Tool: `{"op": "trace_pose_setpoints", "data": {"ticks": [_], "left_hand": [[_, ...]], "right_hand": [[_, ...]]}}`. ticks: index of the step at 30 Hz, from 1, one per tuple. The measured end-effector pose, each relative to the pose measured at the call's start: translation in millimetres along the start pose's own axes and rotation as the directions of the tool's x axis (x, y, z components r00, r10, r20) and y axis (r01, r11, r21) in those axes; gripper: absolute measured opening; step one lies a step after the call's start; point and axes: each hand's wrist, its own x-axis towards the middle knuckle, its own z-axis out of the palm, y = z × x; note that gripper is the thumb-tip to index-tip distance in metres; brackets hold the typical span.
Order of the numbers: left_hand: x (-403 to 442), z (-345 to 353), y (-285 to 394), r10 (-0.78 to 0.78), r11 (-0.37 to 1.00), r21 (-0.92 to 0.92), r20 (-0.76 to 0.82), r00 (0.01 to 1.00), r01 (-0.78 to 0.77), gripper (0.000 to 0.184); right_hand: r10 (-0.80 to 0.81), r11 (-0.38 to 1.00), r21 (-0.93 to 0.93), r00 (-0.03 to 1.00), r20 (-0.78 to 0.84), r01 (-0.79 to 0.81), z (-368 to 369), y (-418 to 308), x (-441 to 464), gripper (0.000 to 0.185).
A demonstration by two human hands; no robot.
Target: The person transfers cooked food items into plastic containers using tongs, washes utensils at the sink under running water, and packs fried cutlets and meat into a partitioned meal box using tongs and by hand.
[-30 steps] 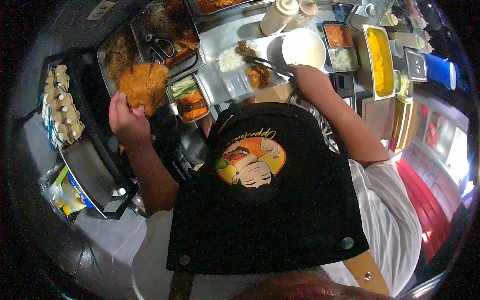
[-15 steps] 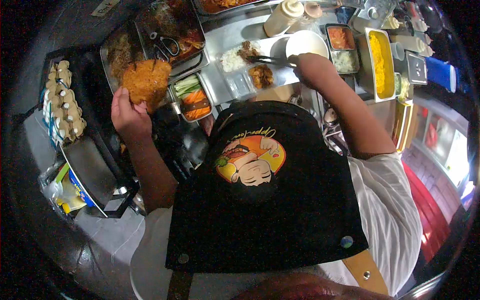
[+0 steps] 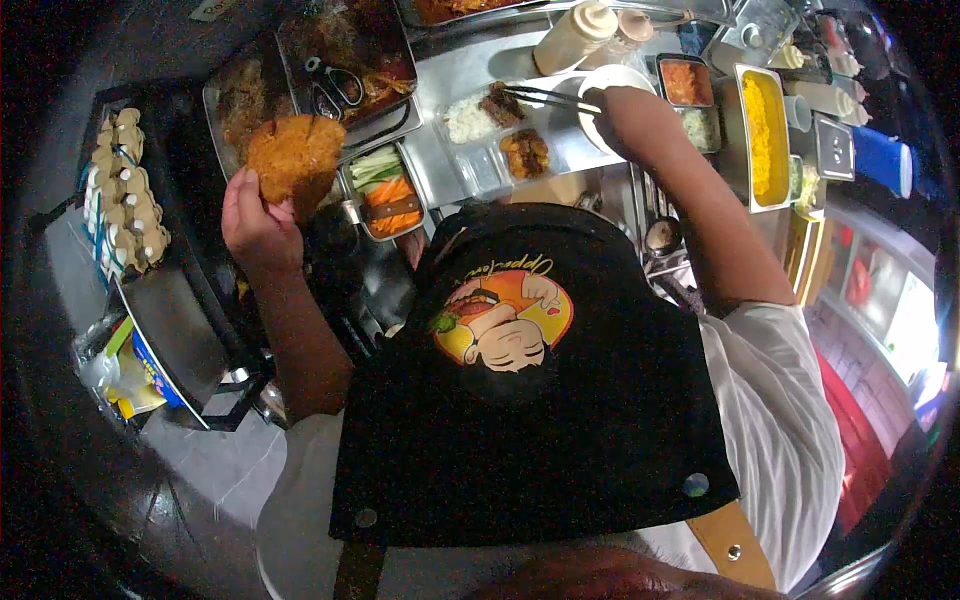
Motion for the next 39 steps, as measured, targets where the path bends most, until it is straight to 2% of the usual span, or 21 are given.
{"op": "trace_pose_setpoints", "data": {"ticks": [2, 3, 6, 9, 11, 12, 14, 15, 17, 18, 19, 20, 22, 23, 24, 25, 26, 30, 32, 35, 39], "left_hand": [[-2, 1, -9, 0.269, 0.914, 0.293, 0.077, 0.96, -0.28, 0.039], [-2, 2, -10, 0.227, 0.931, 0.277, 0.069, 0.972, -0.237, 0.042], [-5, 4, -10, -0.084, 0.996, -0.024, 0.037, 0.996, 0.085, 0.045], [0, 2, 14, -0.534, 0.677, -0.553, 0.083, 0.841, 0.485, 0.038], [1, 0, 11, -0.37, 0.837, -0.447, -0.037, 0.928, 0.316, 0.034], [-4, -3, -11, 0.008, 0.996, -0.083, -0.096, 0.995, -0.016, 0.034], [-13, -3, -30, 0.31, 0.917, 0.257, 0.021, 0.95, -0.305, 0.034], [-16, -2, -35, 0.245, 0.941, 0.229, 0.043, 0.969, -0.248, 0.034], [-22, -1, -42, -0.133, 0.971, -0.195, 0.045, 0.99, 0.139, 0.033], [-27, 7, -37, -0.403, 0.727, -0.558, 0.125, 0.907, 0.4, 0.033], [-31, 4, -33, -0.572, 0.299, -0.799, 0.288, 0.768, 0.522, 0.032], [-34, -12, -30, -0.189, 0.959, -0.207, 0.033, 0.981, 0.192, 0.033], [-46, -24, -21, -0.057, 0.971, 0.236, 0.064, 0.996, 0.04, 0.033], [-58, -16, -19, -0.377, 0.91, -0.164, 0.057, 0.925, 0.381, 0.032], [-68, -11, -23, -0.529, 0.749, -0.398, 0.122, 0.84, 0.53, 0.032], [-78, -7, -27, -0.663, 0.512, -0.596, 0.182, 0.726, 0.618, 0.032], [-85, -3, -35, -0.702, 0.425, -0.659, 0.194, 0.686, 0.621, 0.031], [-101, -12, -29, -0.772, 0.224, -0.742, 0.261, 0.58, 0.632, 0.031], [-114, -12, -28, -0.797, 0.25, -0.735, 0.213, 0.565, 0.63, 0.03], [-126, -17, -21, -0.808, 0.195, -0.764, 0.23, 0.542, 0.615, 0.029], [-143, -15, -26, -0.788, 0.189, -0.784, 0.239, 0.568, 0.592, 0.027]], "right_hand": [[0.03, 0.999, -0.029, 0.999, 0.013, -0.03, -2, -6, 9, 0.033], [-0.067, 0.997, -0.042, 0.997, -0.048, 0.065, 5, -8, 15, 0.033], [-0.033, 0.993, -0.115, 0.999, 0.031, 0.037, 3, -2, 14, 0.033], [0.041, 0.995, -0.097, 0.998, 0.046, -0.036, -7, -2, 1, 0.035], [-0.011, 0.993, -0.117, 1.0, 0.023, 0.013, 2, 10, 2, 0.035], [-0.01, 0.994, -0.111, 0.999, 0.043, 0.015, 0, 7, 2, 0.034], [-0.009, 0.995, -0.095, 0.996, 0.09, 0.018, -5, -2, -3, 0.034], [-0.031, 0.996, -0.085, 0.999, 0.024, 0.033, 13, 5, 2, 0.032], [0.009, 0.993, -0.117, 0.996, 0.093, 0.002, 12, 10, 3, 0.032], [0.007, 0.991, -0.136, 0.993, 0.117, 0.009, 7, 8, 8, 0.032], [-0.061, 0.997, -0.033, 0.994, 0.092, 0.064, -3, 11, 8, 0.035], [-0.126, 0.99, 0.07, 0.99, 0.07, 0.121, -18, 6, 4, 0.039], [-0.154, 0.958, 0.25, 0.987, 0.033, 0.141, -77, -39, -15, 0.045], [-0.243, 0.938, 0.245, 0.969, -0.035, 0.244, -86, -52, -7, 0.046], [-0.323, 0.912, 0.234, 0.941, -0.1, 0.337, -95, -62, -1, 0.046], [-0.331, 0.921, 0.187, 0.94, -0.089, 0.342, -107, -88, 6, 0.044], [-0.406, 0.9, 0.12, 0.905, -0.123, 0.42, -108, -102, 24, 0.043], [-0.55, 0.833, 0.006, 0.827, -0.115, 0.554, -114, -216, 84, 0.039], [-0.756, 0.655, -0.288, 0.604, -0.253, 0.698, -51, -219, 179, 0.037], [-0.699, 0.693, -0.031, 0.662, -0.27, 0.72, -73, -294, 181, 0.038], [-0.677, 0.732, -0.193, 0.728, -0.106, 0.653, -79, -323, 189, 0.038]]}}
